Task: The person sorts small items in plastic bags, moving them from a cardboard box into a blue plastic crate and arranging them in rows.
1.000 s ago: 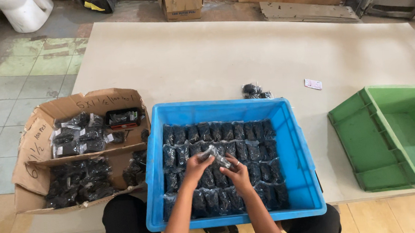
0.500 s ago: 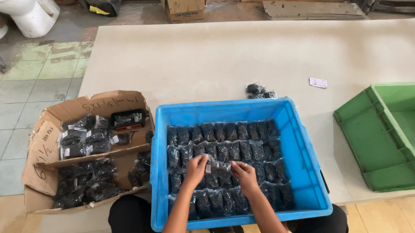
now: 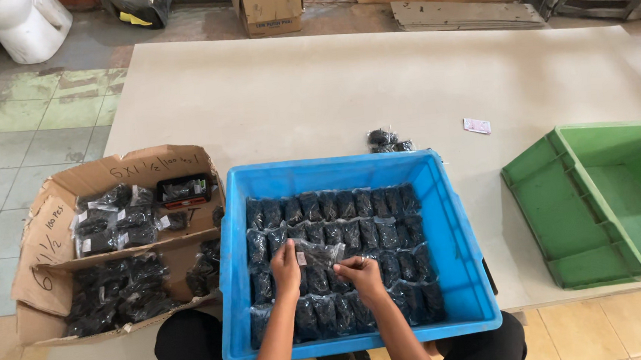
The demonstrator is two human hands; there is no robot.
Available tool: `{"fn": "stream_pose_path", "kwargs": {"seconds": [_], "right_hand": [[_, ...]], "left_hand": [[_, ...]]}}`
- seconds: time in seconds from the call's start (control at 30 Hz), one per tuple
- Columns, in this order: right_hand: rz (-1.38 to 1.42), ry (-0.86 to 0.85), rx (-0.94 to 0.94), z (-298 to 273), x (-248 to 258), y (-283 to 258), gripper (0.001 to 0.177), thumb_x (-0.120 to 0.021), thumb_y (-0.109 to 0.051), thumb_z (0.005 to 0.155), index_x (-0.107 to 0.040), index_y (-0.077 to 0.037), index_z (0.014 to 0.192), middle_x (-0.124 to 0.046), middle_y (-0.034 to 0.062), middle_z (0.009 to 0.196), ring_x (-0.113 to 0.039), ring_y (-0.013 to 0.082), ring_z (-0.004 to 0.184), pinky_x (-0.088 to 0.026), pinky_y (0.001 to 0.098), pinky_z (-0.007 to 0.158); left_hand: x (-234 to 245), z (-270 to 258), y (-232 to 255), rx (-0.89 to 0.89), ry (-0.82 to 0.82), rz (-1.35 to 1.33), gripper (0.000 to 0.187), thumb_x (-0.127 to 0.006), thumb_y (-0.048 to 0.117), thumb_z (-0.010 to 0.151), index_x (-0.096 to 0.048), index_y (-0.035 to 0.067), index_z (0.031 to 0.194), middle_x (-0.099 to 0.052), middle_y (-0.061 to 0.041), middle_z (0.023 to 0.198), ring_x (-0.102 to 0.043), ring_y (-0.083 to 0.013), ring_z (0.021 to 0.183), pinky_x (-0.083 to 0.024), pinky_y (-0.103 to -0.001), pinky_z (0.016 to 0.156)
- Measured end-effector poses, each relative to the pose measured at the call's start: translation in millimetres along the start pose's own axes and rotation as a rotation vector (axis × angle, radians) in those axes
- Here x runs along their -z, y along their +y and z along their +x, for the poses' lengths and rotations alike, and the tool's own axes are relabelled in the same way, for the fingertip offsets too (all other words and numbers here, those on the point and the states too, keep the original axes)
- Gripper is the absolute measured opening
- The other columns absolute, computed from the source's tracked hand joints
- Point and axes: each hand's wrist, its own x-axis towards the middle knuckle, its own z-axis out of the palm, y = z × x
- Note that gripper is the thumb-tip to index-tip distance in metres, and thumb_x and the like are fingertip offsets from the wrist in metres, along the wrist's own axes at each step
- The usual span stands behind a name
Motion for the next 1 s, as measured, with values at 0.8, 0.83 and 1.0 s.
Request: {"fn": "stream_pose_path", "kwargs": {"seconds": [0.8, 0.83, 1.0], "right_hand": [[-0.281, -0.49, 0.249, -32, -21, -7, 0.059, -0.057, -0.027, 0.08, -0.034, 0.0, 0.128, -0.062, 0.0128, 0.105, -0.063, 0.0178, 0.089, -0.056, 0.0307, 0.074], [-0.281, -0.489, 0.251, -31, -22, -7, 0.059, -0.057, -0.027, 0.08, -0.034, 0.0, 0.128, -0.062, 0.0128, 0.105, -0.063, 0.0178, 0.089, -0.056, 0.0307, 0.074], [-0.134, -0.312, 0.061, -28, -20, -14, 0.035, -0.06, -0.001, 0.077, -0.056, 0.006, 0.11, -0.067, 0.0137, 0.075, -0.064, 0.0167, 0.061, -0.056, 0.0281, 0.06]], "left_hand": [[20, 3, 41, 0.484, -0.357, -0.717, 0.039, -0.046, 0.027, 0.084, -0.049, 0.009, 0.119, -0.057, -0.015, 0.11, -0.056, -0.0314, 0.087, -0.045, -0.043, 0.07], [18, 1, 42, 0.484, -0.359, -0.717, 0.039, -0.046, 0.027, 0.084, -0.049, 0.009, 0.119, -0.057, -0.015, 0.11, -0.056, -0.0314, 0.087, -0.045, -0.043, 0.07], [7, -8, 52, 0.376, -0.391, -0.573, 0.057, -0.047, 0.047, 0.074, -0.051, 0.003, 0.111, -0.059, -0.016, 0.102, -0.059, -0.0292, 0.084, -0.049, -0.042, 0.07]]}}
